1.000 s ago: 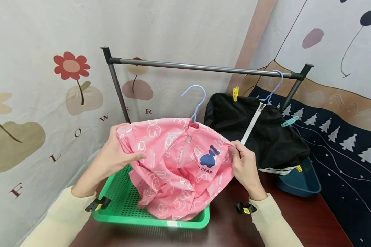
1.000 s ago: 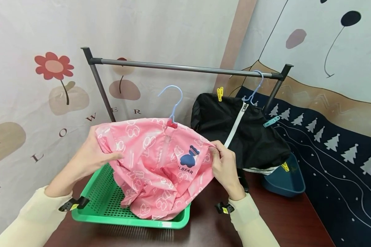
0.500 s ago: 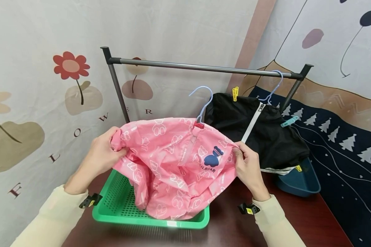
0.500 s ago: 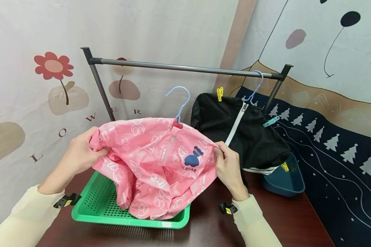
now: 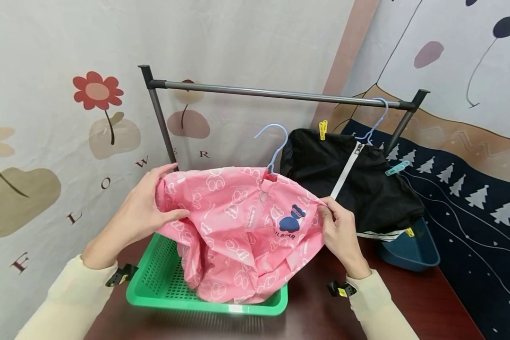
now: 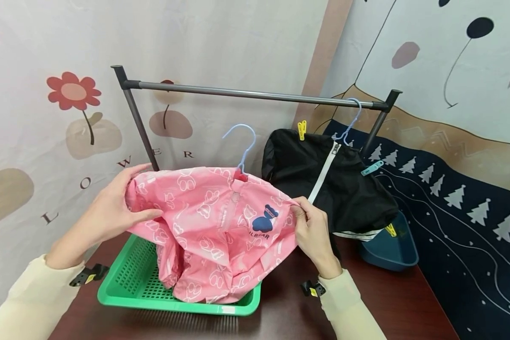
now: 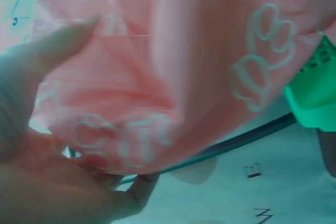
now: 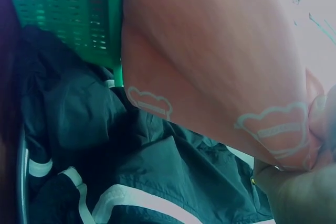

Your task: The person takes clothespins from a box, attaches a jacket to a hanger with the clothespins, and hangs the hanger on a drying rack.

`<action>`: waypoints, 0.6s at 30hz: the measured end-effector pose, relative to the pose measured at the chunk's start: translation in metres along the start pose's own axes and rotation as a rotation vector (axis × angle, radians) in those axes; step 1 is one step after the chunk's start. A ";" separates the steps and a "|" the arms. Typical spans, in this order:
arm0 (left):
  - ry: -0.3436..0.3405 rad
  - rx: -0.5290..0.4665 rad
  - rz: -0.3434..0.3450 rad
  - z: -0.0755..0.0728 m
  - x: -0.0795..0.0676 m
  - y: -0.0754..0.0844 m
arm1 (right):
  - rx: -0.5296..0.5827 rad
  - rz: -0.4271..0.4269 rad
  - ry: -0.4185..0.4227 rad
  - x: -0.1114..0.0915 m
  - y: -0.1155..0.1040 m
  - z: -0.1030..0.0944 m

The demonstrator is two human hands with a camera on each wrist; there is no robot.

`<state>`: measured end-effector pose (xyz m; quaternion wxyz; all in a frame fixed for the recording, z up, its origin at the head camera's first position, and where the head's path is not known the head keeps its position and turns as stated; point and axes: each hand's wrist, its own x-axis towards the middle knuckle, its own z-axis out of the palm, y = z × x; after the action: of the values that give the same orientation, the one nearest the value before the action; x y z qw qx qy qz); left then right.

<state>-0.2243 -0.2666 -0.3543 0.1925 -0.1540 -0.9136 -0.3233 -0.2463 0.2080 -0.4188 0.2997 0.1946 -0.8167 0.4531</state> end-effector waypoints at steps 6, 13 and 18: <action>0.055 0.044 0.198 -0.002 0.008 0.020 | 0.011 0.023 -0.010 -0.001 0.001 -0.001; 0.114 0.139 0.412 0.003 0.020 0.032 | 0.037 0.035 -0.031 -0.002 0.002 -0.001; 0.126 0.182 0.466 0.008 0.021 0.036 | 0.050 0.050 -0.052 -0.003 0.002 -0.001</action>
<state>-0.2304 -0.2311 -0.3312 0.3315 -0.3218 -0.8650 -0.1957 -0.2453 0.2103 -0.4214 0.2619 0.1935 -0.8172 0.4755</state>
